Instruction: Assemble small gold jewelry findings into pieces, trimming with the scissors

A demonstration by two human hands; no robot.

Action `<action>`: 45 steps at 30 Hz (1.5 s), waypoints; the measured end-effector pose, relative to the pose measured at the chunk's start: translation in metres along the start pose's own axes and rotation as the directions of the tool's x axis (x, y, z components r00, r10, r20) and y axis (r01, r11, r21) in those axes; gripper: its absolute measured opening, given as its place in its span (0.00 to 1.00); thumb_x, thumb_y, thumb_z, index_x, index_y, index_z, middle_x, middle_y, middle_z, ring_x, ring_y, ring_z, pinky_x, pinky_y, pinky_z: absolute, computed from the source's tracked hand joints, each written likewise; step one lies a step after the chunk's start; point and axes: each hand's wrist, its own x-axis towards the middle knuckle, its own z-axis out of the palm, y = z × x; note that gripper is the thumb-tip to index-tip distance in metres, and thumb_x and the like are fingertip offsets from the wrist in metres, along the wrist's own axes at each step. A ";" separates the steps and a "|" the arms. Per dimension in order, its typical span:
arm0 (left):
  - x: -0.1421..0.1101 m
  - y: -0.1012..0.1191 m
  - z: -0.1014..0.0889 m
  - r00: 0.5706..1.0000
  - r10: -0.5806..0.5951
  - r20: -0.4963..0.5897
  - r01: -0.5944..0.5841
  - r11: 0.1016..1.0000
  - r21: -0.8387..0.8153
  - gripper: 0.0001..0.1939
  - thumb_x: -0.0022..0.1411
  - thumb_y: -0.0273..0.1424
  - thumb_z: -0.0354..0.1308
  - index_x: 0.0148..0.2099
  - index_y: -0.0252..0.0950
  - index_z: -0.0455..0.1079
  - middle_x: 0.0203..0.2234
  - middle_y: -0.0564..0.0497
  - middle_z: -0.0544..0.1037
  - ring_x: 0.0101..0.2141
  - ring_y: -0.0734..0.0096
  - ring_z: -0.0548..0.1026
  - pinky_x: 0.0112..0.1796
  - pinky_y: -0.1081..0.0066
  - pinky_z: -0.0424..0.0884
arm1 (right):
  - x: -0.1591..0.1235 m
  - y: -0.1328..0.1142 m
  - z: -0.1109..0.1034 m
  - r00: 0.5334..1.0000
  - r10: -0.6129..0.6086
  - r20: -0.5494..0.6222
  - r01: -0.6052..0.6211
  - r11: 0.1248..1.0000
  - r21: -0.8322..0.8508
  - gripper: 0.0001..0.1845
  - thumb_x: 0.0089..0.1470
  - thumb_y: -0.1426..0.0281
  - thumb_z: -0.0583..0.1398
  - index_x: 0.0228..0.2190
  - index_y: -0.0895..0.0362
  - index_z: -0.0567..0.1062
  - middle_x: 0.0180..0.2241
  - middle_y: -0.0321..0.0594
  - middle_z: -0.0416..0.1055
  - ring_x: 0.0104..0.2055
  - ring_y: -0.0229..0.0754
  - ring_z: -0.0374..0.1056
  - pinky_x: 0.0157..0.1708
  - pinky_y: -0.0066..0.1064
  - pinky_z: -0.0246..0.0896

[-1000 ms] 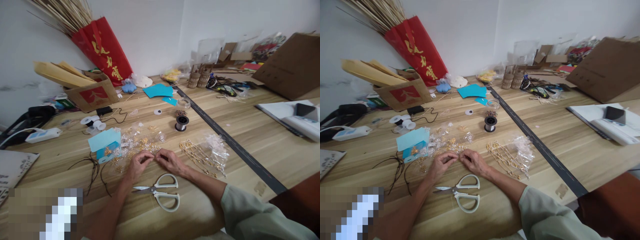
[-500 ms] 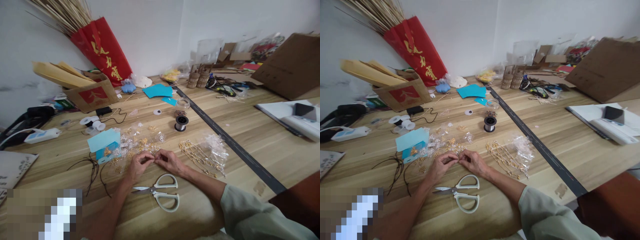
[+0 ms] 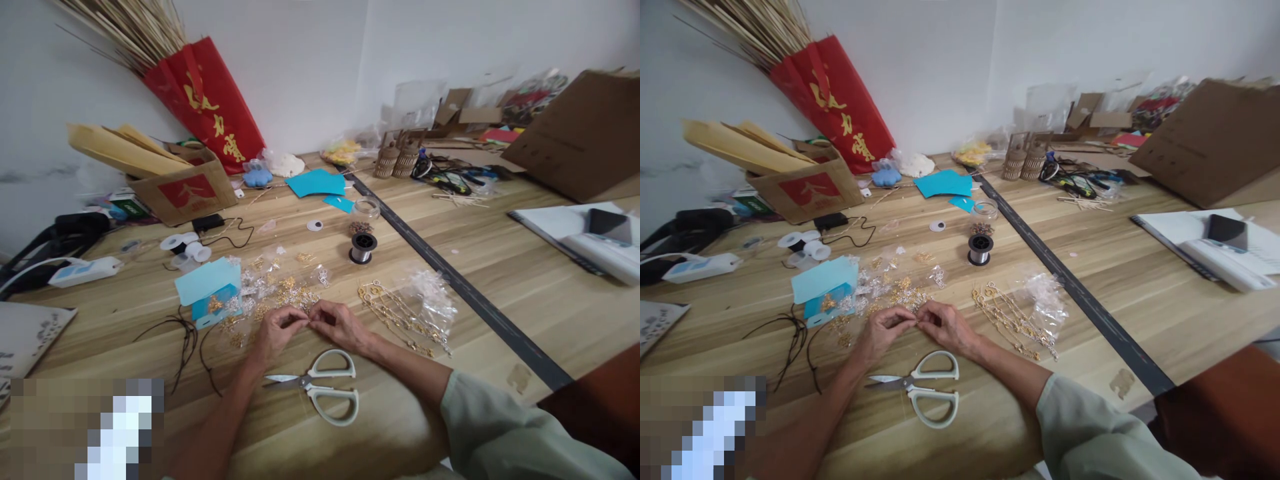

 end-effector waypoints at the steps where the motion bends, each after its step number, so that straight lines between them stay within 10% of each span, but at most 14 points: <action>1: 0.000 0.000 0.000 1.000 -0.002 -0.006 0.002 1.000 0.005 0.03 0.51 0.29 0.63 0.30 0.35 0.75 0.25 0.51 0.80 0.28 0.69 0.77 0.32 0.73 0.72 | 0.000 0.000 0.000 1.000 -0.006 -0.001 0.006 1.000 -0.005 0.02 0.53 0.72 0.59 0.31 0.59 0.71 0.23 0.32 0.64 0.24 0.33 0.57 0.25 0.23 0.53; 22: -0.001 -0.006 0.000 0.999 -0.029 0.017 0.029 0.999 -0.017 0.06 0.52 0.28 0.61 0.34 0.34 0.75 0.30 0.49 0.80 0.32 0.68 0.78 0.37 0.71 0.74 | 0.002 -0.002 0.001 0.998 -0.047 -0.029 0.047 0.999 0.007 0.03 0.54 0.73 0.56 0.30 0.59 0.70 0.23 0.32 0.62 0.24 0.33 0.56 0.25 0.23 0.52; 45: 0.000 -0.001 -0.003 0.978 0.209 0.016 -0.209 0.970 0.127 0.04 0.57 0.27 0.59 0.29 0.35 0.72 0.27 0.49 0.75 0.32 0.69 0.73 0.35 0.71 0.69 | 0.000 -0.005 0.000 0.996 -0.042 -0.077 0.041 0.999 -0.015 0.07 0.53 0.67 0.59 0.27 0.58 0.68 0.26 0.33 0.63 0.24 0.32 0.56 0.23 0.24 0.52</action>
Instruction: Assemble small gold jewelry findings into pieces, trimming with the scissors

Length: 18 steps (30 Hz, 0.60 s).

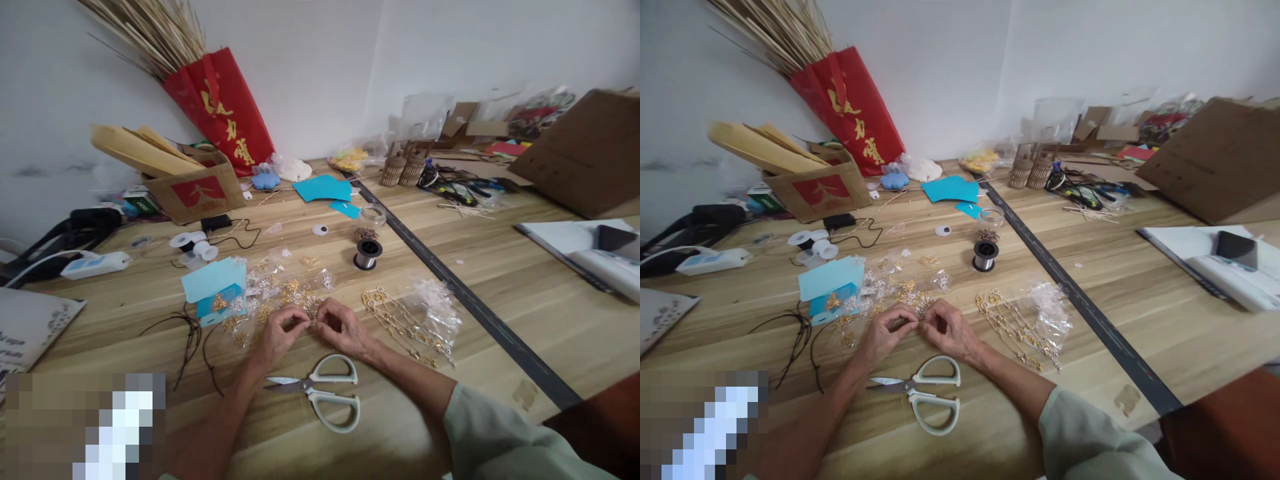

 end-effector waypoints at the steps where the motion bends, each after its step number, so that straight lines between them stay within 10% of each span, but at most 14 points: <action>1: 0.000 0.000 0.000 1.000 0.000 -0.003 0.000 1.000 -0.008 0.04 0.57 0.27 0.59 0.29 0.35 0.72 0.27 0.49 0.74 0.32 0.69 0.73 0.35 0.71 0.68 | 0.000 0.001 0.000 1.000 -0.007 -0.022 0.006 1.000 -0.006 0.08 0.53 0.67 0.58 0.27 0.58 0.68 0.26 0.34 0.63 0.24 0.32 0.56 0.23 0.24 0.52; 18: 0.000 -0.003 0.001 1.000 0.023 0.004 -0.024 1.000 0.020 0.06 0.57 0.30 0.59 0.29 0.35 0.72 0.27 0.50 0.74 0.31 0.69 0.72 0.35 0.70 0.68 | -0.002 0.009 0.005 0.997 0.058 0.055 -0.063 0.992 0.108 0.10 0.55 0.63 0.60 0.33 0.59 0.73 0.24 0.34 0.67 0.24 0.33 0.58 0.22 0.24 0.53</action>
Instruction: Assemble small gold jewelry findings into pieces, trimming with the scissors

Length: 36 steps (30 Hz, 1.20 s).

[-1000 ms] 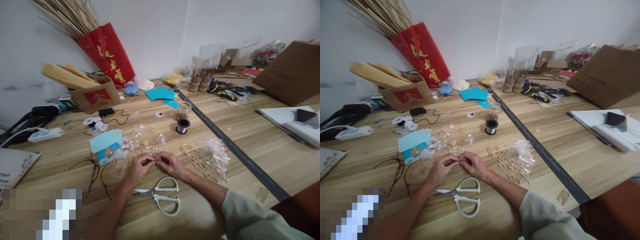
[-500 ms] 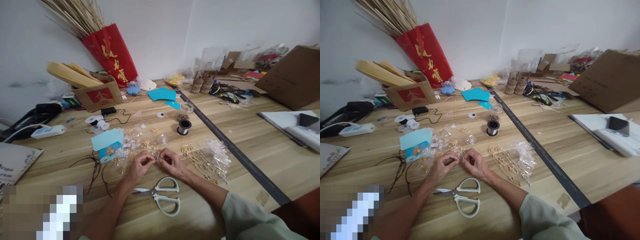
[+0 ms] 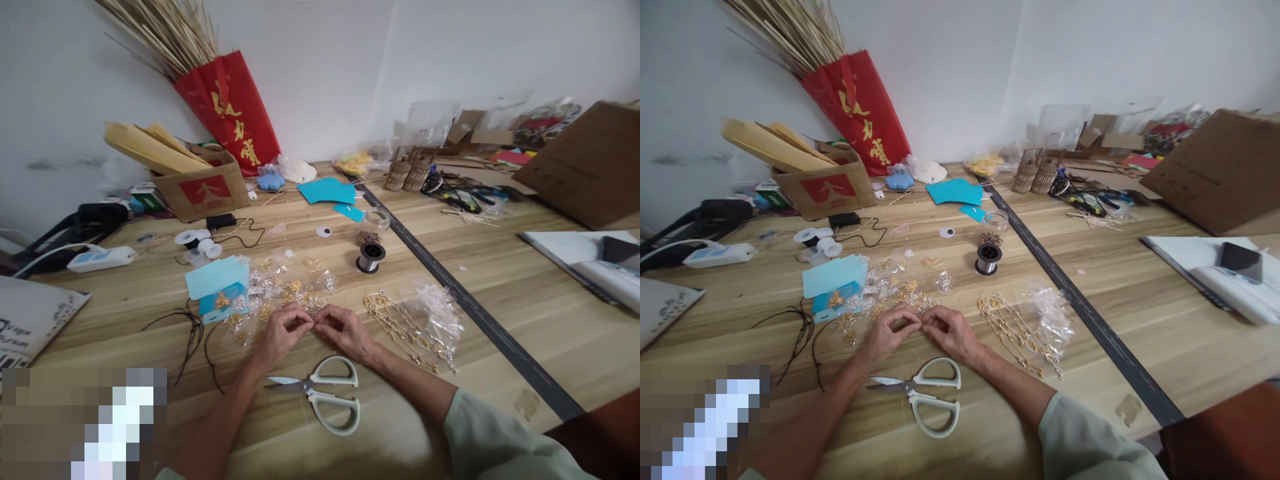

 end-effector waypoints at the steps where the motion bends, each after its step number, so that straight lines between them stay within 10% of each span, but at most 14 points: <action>1: 0.000 0.000 0.000 1.000 -0.002 0.002 0.002 1.000 0.003 0.06 0.57 0.29 0.59 0.29 0.35 0.72 0.27 0.50 0.74 0.31 0.69 0.72 0.35 0.70 0.68 | 0.000 0.000 0.000 1.000 0.000 -0.010 0.000 1.000 -0.011 0.10 0.55 0.64 0.60 0.32 0.59 0.73 0.24 0.34 0.67 0.24 0.33 0.58 0.23 0.24 0.53; 21: 0.001 -0.006 0.001 0.965 0.074 -0.252 0.010 0.948 0.317 0.04 0.58 0.24 0.58 0.33 0.37 0.73 0.29 0.50 0.75 0.35 0.66 0.70 0.39 0.67 0.67 | 0.004 0.001 -0.004 0.979 -0.082 -0.187 0.052 0.986 -0.157 0.07 0.55 0.70 0.56 0.29 0.58 0.72 0.27 0.38 0.69 0.30 0.38 0.64 0.29 0.27 0.57; 36: 0.002 -0.010 0.006 0.986 0.141 -0.086 -0.079 0.859 0.506 0.10 0.60 0.23 0.56 0.40 0.39 0.76 0.32 0.48 0.71 0.39 0.62 0.64 0.41 0.61 0.67 | 0.005 0.000 -0.001 0.975 0.005 -0.224 -0.032 0.993 -0.118 0.07 0.53 0.67 0.57 0.29 0.58 0.72 0.25 0.36 0.69 0.27 0.37 0.63 0.27 0.27 0.58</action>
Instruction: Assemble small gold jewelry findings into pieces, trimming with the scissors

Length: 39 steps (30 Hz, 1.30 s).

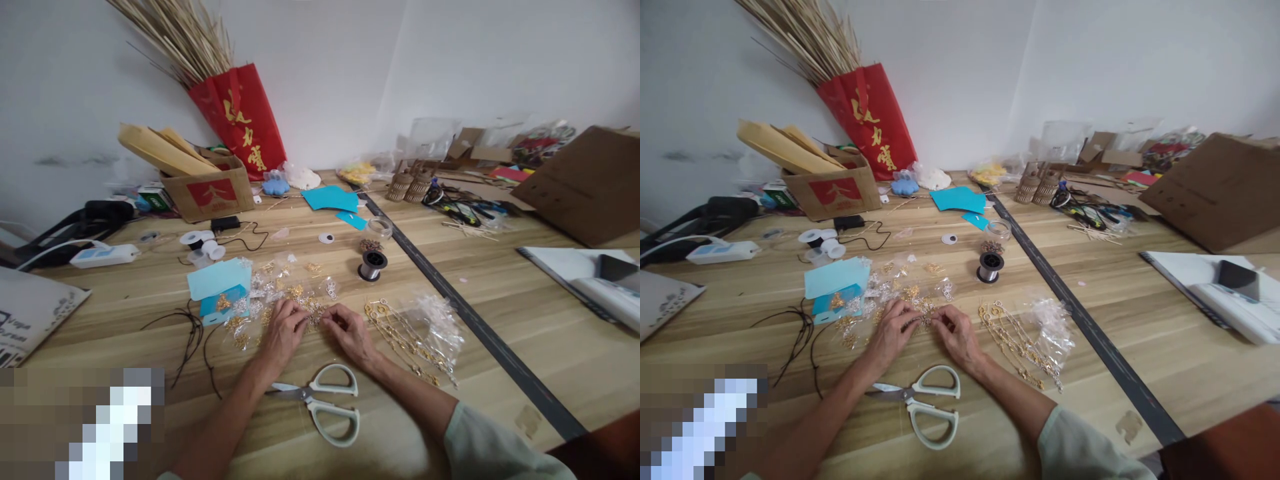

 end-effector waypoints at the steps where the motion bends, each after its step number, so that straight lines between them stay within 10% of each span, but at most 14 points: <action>1: 0.000 0.000 0.000 1.000 0.001 0.003 -0.001 1.000 0.001 0.10 0.60 0.23 0.56 0.40 0.39 0.76 0.32 0.48 0.71 0.39 0.62 0.64 0.41 0.62 0.67 | 0.000 0.000 0.000 1.000 0.004 -0.002 -0.004 1.000 0.000 0.07 0.53 0.67 0.57 0.28 0.58 0.72 0.25 0.36 0.69 0.27 0.37 0.63 0.27 0.27 0.58; 27: 0.001 -0.002 0.001 1.000 -0.027 0.009 0.027 1.000 0.000 0.07 0.60 0.24 0.55 0.33 0.36 0.73 0.30 0.48 0.74 0.38 0.61 0.66 0.41 0.61 0.66 | 0.000 0.004 0.000 0.998 0.058 -0.011 -0.057 0.998 0.017 0.08 0.52 0.67 0.58 0.29 0.59 0.75 0.26 0.38 0.71 0.26 0.37 0.64 0.27 0.27 0.59; 39: 0.003 -0.001 -0.009 0.976 -0.133 -0.173 0.097 0.975 -0.201 0.05 0.57 0.23 0.57 0.32 0.36 0.73 0.28 0.50 0.77 0.33 0.68 0.73 0.35 0.70 0.70 | 0.002 0.006 0.000 0.996 0.081 -0.026 -0.078 0.990 0.118 0.10 0.53 0.65 0.57 0.29 0.59 0.73 0.25 0.36 0.68 0.26 0.36 0.62 0.25 0.26 0.57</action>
